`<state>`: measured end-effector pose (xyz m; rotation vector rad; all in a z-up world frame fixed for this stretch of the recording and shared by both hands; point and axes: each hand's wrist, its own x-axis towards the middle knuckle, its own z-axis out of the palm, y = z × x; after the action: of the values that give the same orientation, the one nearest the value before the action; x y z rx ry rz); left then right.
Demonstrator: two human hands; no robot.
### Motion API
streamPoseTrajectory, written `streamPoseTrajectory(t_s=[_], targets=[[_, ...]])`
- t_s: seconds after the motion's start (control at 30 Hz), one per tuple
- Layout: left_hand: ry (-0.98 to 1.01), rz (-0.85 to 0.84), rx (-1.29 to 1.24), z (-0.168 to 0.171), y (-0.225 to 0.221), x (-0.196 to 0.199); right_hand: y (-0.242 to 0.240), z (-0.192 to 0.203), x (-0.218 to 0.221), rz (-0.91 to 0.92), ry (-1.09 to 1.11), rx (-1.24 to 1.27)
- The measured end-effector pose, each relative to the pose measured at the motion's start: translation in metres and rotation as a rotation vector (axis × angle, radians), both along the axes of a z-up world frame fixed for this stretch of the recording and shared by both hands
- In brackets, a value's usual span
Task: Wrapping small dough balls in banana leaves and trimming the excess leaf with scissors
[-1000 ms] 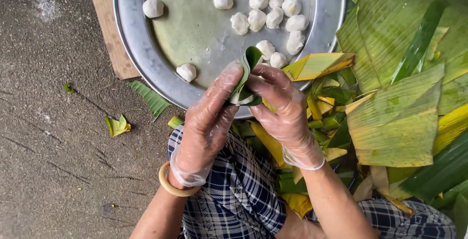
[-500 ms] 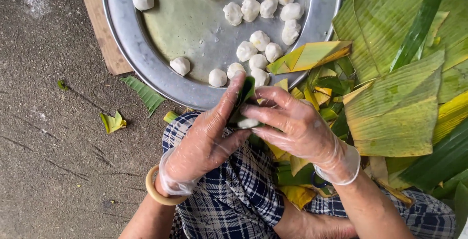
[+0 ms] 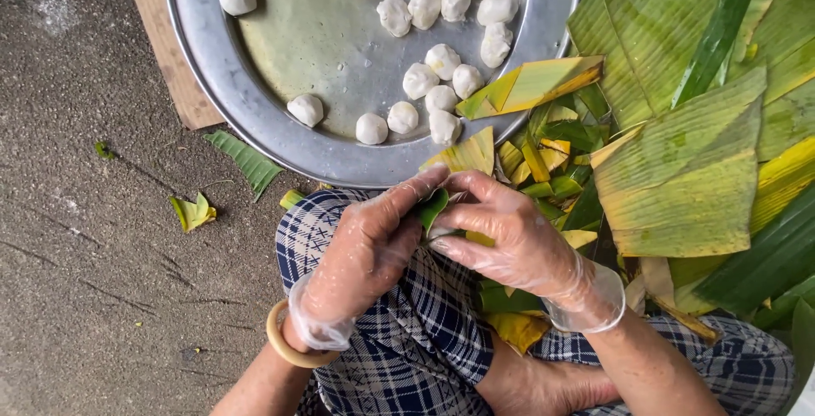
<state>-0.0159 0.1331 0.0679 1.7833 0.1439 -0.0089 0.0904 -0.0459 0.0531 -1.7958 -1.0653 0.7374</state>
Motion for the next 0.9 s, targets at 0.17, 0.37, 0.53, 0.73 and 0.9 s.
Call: streamPoseTrajectory(t_s=[0.17, 0.37, 0.53, 0.73, 0.9], targets=[[0.024, -0.087, -0.119, 0.007, -0.004, 0.001, -0.010, -0.008, 0.000, -0.215, 0.165, -0.020], [-0.035, 0.041, -0.086, -0.016, -0.028, -0.002, -0.012, -0.008, -0.009, -0.349, 0.092, -0.130], [0.295, 0.147, -0.541, -0.026, -0.028, 0.001, -0.049, -0.006, -0.009, -0.115, 0.211, -0.063], [0.452, 0.152, -0.742, -0.019, -0.054, 0.013, -0.088, -0.001, -0.028, -0.054, -0.233, -0.228], [0.391, 0.056, -0.543, -0.027, -0.086, 0.013, -0.112, 0.001, -0.035, -0.236, -0.173, -0.181]])
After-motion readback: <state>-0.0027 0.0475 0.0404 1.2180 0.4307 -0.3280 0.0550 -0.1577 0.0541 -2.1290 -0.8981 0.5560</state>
